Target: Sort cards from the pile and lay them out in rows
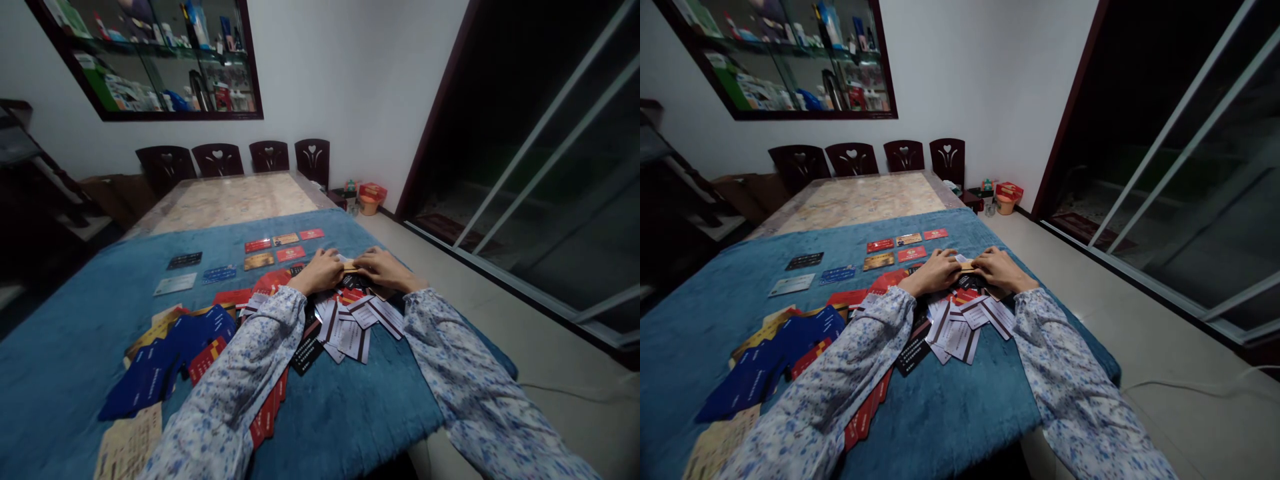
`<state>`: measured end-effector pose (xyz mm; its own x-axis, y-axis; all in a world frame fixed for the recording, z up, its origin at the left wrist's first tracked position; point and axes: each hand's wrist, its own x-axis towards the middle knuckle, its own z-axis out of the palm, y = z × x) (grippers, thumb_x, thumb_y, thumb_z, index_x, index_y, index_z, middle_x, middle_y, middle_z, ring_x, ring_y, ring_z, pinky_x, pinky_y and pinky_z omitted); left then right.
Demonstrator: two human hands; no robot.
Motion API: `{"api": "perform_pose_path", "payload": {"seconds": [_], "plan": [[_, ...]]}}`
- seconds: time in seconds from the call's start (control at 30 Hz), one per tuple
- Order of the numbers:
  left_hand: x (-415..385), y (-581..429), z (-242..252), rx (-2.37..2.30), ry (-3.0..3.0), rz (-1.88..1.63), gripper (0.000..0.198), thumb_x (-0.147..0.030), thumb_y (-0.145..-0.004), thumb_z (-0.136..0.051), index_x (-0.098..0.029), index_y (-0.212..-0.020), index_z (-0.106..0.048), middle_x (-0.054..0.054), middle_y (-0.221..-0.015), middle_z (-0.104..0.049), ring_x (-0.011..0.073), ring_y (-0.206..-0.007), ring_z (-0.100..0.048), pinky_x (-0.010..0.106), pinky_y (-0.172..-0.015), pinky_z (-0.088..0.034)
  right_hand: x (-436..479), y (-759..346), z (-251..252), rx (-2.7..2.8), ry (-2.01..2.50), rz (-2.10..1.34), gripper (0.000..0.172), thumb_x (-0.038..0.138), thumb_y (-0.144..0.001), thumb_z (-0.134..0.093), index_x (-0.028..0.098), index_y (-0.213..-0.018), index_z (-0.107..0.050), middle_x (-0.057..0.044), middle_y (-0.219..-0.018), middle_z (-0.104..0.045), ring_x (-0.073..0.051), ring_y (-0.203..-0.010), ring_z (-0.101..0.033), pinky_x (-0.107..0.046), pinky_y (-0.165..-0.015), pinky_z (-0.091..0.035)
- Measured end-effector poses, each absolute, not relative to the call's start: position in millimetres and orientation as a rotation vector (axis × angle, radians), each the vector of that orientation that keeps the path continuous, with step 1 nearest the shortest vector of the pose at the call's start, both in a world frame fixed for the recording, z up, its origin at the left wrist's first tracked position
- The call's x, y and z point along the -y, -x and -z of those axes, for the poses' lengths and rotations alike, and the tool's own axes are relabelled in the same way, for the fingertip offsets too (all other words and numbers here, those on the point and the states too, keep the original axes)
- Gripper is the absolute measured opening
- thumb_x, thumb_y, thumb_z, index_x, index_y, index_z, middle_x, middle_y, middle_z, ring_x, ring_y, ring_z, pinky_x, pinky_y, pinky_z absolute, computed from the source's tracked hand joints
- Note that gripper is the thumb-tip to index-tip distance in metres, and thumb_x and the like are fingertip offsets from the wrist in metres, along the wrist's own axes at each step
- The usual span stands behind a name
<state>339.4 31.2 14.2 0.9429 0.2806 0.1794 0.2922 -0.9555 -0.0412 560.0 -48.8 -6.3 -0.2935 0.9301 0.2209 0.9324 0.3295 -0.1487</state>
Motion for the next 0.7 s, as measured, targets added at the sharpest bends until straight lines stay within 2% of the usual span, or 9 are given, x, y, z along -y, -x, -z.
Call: {"api": "perform_pose_path", "payload": {"seconds": [0.17,0.43,0.57,0.7], "plan": [[-33,-336,-19,0.421,3.054,0.310,0.030,-0.024,-0.099,-0.046,-0.016,-0.097,-0.075,0.013,-0.104,-0.075,0.0290,-0.125,-0.054,0.046,-0.102,-0.040,50,-560,6,2.274,1.625,0.020,0.027,0.031,-0.096,-0.055,0.022,-0.111,-0.076,-0.010,-0.107,-0.077,-0.026,-0.106,-0.059,-0.042,-0.097,-0.044],[-40,-334,-22,0.488,3.124,0.455,0.026,-0.015,-0.095,-0.048,-0.017,-0.084,-0.072,0.011,-0.095,-0.072,0.0253,-0.110,-0.058,0.041,-0.096,-0.044,53,-556,3,2.141,1.567,0.064,0.030,0.025,-0.096,-0.050,0.021,-0.106,-0.078,-0.011,-0.095,-0.074,-0.025,-0.098,-0.059,-0.037,-0.085,-0.049],[-42,-334,-22,0.535,3.148,0.519,0.028,-0.011,-0.094,-0.046,-0.017,-0.089,-0.072,0.011,-0.097,-0.072,0.0240,-0.105,-0.060,0.037,-0.092,-0.047,54,-553,5,2.083,1.592,0.074,0.031,0.022,-0.096,-0.047,0.021,-0.105,-0.077,-0.010,-0.089,-0.073,-0.024,-0.093,-0.059,-0.035,-0.083,-0.048],[-45,-335,-19,0.574,3.158,0.573,0.030,-0.008,-0.092,-0.046,-0.016,-0.096,-0.074,0.011,-0.097,-0.073,0.0238,-0.099,-0.061,0.036,-0.089,-0.049,54,-550,7,1.999,1.655,0.099,0.031,0.022,-0.098,-0.046,0.020,-0.108,-0.075,-0.011,-0.094,-0.071,-0.023,-0.093,-0.061,-0.032,-0.082,-0.048]]}}
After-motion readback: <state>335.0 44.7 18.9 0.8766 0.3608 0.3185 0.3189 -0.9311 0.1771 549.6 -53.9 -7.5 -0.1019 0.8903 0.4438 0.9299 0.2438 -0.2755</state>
